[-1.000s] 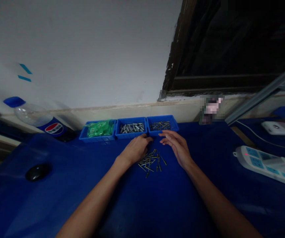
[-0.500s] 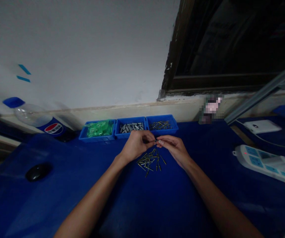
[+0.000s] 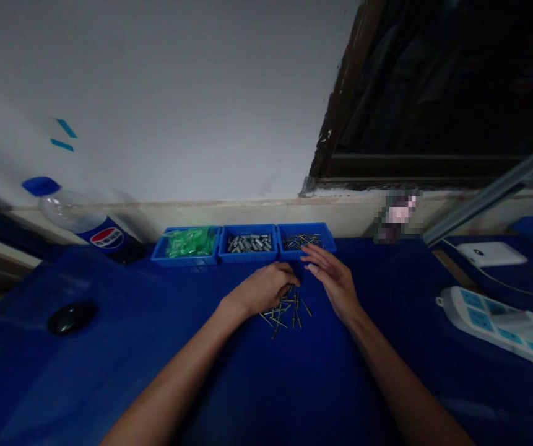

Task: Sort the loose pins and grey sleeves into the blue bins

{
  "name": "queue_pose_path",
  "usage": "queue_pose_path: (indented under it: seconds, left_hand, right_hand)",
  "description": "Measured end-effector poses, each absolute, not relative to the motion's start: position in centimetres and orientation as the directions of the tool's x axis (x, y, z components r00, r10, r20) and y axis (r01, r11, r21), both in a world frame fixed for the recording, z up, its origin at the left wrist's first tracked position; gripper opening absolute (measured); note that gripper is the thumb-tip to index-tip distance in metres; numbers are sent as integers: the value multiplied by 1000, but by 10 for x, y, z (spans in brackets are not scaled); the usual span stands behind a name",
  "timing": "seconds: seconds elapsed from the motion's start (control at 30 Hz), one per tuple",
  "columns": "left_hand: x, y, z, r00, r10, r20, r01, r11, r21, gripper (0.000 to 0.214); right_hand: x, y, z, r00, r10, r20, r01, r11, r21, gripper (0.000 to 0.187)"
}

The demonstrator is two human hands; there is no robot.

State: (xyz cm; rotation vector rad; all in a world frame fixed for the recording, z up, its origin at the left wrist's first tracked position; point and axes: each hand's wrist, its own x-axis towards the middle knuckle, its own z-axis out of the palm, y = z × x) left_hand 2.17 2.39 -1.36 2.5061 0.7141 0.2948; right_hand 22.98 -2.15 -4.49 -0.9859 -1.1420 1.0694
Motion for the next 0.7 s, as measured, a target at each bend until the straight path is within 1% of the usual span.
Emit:
queue_pose_path:
  seconds: [0.17, 0.33, 0.47, 0.57, 0.7]
  left_hand:
    - [23, 23, -15, 809, 588, 7, 523, -725, 447, 28]
    - [16, 28, -13, 785, 620, -6, 567, -713, 412, 17]
    - [10, 31, -11, 767, 641, -35, 598, -694, 400, 14]
    - [5, 35, -11, 743, 668, -36, 619, -666, 416, 15]
    - [1, 40, -11, 733, 680, 6, 582, -631, 513, 18]
  right_hand:
    - [230, -22, -48, 90, 980, 179, -136, 190, -972, 34]
    - [228, -23, -47, 93, 983, 156, -141, 168, -976, 31]
    - [229, -22, -50, 90, 985, 149, -146, 161, -976, 30]
    - [230, -21, -53, 98, 983, 155, -140, 167, -976, 29]
    - [232, -19, -54, 133, 978, 163, -69, 173, -982, 26]
